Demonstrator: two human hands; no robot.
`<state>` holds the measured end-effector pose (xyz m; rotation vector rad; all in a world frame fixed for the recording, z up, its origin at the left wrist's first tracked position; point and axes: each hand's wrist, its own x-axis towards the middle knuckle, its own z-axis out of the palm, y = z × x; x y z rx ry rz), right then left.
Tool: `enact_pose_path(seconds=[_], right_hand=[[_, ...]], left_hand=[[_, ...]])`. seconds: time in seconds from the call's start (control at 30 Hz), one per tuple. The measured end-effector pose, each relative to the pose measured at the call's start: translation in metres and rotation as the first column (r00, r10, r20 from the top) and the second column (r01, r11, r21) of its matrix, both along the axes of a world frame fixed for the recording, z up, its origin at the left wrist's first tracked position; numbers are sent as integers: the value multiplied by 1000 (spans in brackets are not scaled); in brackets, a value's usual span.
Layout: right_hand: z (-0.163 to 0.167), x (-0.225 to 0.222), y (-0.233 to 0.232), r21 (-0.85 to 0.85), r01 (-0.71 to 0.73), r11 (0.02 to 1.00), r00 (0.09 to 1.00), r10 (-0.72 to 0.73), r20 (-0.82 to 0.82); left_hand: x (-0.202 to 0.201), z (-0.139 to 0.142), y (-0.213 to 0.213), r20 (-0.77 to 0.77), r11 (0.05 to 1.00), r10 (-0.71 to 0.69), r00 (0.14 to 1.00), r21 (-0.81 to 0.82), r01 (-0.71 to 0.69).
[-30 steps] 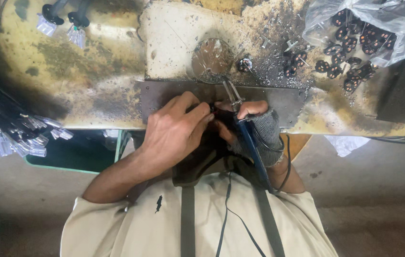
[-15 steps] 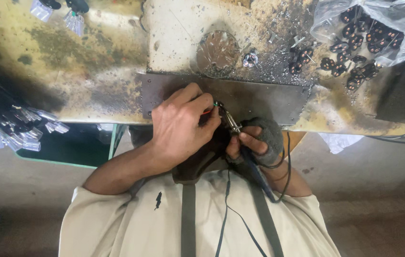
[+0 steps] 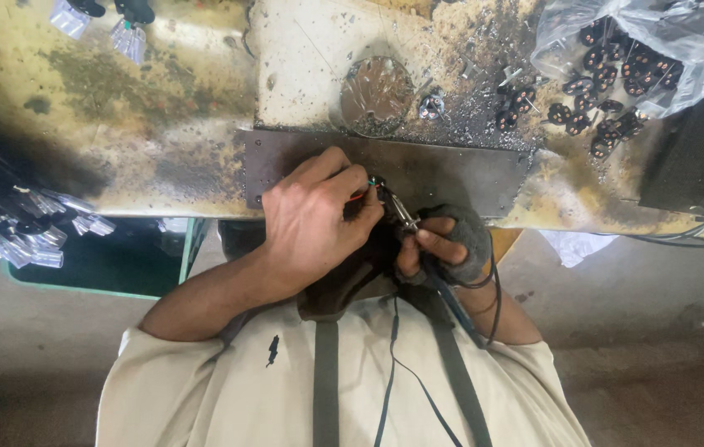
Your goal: The person uses a soldering iron to attach small black plastic connectors to the ends of red and green wires. They repeatedly pick up a wire, apply solder to the connector, and place the finished assembly on the workbench.
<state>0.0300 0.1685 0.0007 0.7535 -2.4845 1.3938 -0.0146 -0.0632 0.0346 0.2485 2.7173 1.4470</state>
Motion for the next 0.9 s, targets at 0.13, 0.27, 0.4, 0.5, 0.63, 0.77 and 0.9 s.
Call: enact_pose_path(seconds=[0.13, 0.27, 0.4, 0.5, 0.63, 0.77, 0.9], right_hand=[[4, 7, -1, -52, 233, 971, 958, -220, 183], [6, 6, -3, 54, 8, 999, 999, -10, 32], [-2, 9, 4, -36, 56, 998, 993, -52, 108], [-17, 25, 14, -109, 168, 980, 970, -145, 194], [-41, 46, 27, -117, 352, 929, 904, -306, 299], [-45, 53, 41, -33, 361, 932, 675, -237, 698], [-34, 43, 39, -223, 441, 869, 589, -93, 802]], left_hand=[[0, 0, -1, -18, 1000, 1, 1000, -6, -1], [0, 1, -1, -13, 1000, -5, 1000, 7, 5], [-1, 1, 0, -26, 1000, 8, 1000, 3, -8], [-1, 1, 1, -35, 1000, 6, 999, -9, -6], [-2, 1, 1, -49, 1000, 7, 999, -14, -8], [-2, 1, 2, -24, 1000, 7, 1000, -16, -7], [-2, 0, 2, -32, 1000, -10, 999, -19, 9]])
